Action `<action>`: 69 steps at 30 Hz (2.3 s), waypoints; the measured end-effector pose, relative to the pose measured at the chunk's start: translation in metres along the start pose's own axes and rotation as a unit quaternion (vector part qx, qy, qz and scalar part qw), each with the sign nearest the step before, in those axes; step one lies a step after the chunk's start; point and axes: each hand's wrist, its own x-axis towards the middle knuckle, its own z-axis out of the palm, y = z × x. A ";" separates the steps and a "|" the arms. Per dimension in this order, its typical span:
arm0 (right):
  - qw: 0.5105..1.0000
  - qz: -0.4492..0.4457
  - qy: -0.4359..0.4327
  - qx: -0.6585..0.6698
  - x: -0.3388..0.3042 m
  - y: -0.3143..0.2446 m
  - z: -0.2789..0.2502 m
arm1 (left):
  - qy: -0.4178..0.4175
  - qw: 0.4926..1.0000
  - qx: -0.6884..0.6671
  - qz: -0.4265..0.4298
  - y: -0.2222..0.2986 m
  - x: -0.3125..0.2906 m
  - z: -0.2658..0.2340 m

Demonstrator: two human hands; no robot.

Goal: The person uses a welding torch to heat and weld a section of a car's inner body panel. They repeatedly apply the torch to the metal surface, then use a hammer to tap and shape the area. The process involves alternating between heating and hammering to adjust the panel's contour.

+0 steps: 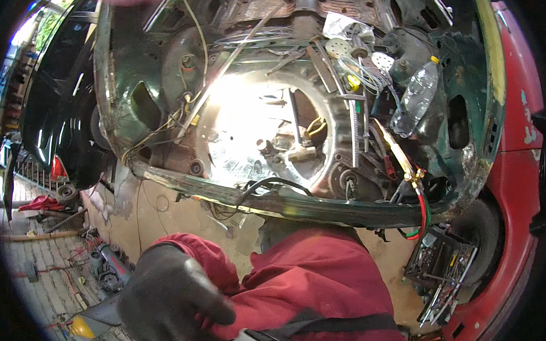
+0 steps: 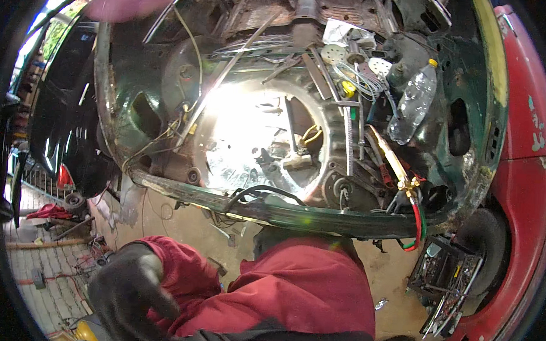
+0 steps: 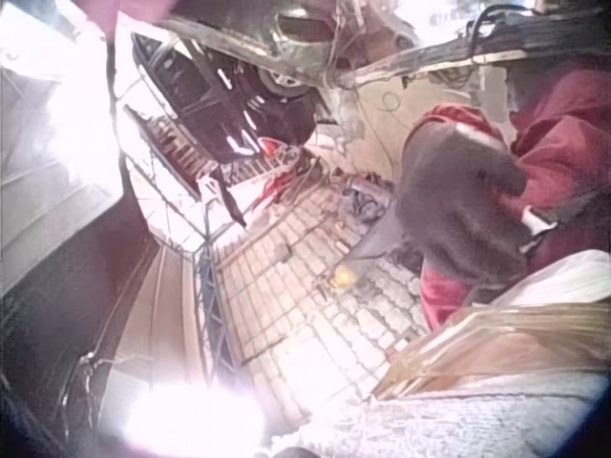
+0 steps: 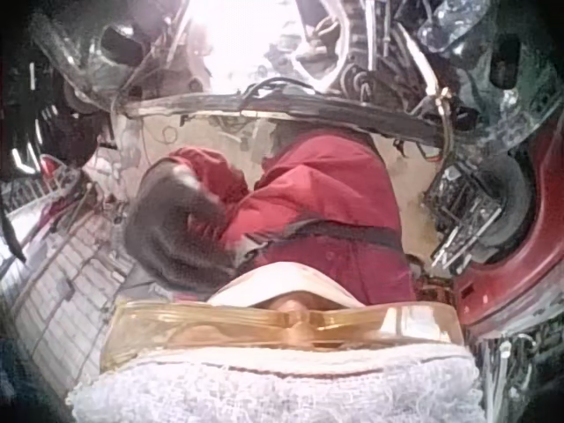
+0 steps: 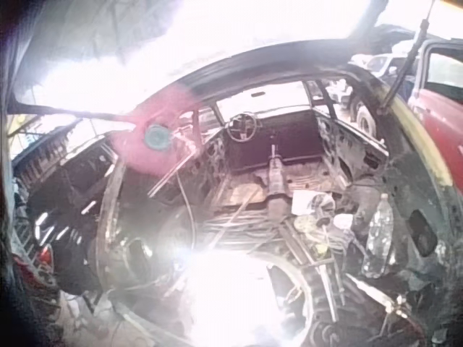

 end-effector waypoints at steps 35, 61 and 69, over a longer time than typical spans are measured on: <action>0.915 -0.086 0.376 -0.114 0.089 -0.213 -0.319 | -0.015 0.728 0.106 -0.677 -0.366 -0.187 -0.119; 0.863 -0.053 0.494 0.093 0.072 -0.177 -0.239 | -0.162 0.705 0.395 -0.567 -0.639 -0.058 0.015; 0.877 -0.050 0.476 0.045 0.070 -0.185 -0.249 | -0.201 0.661 0.530 -0.492 -0.679 -0.100 0.031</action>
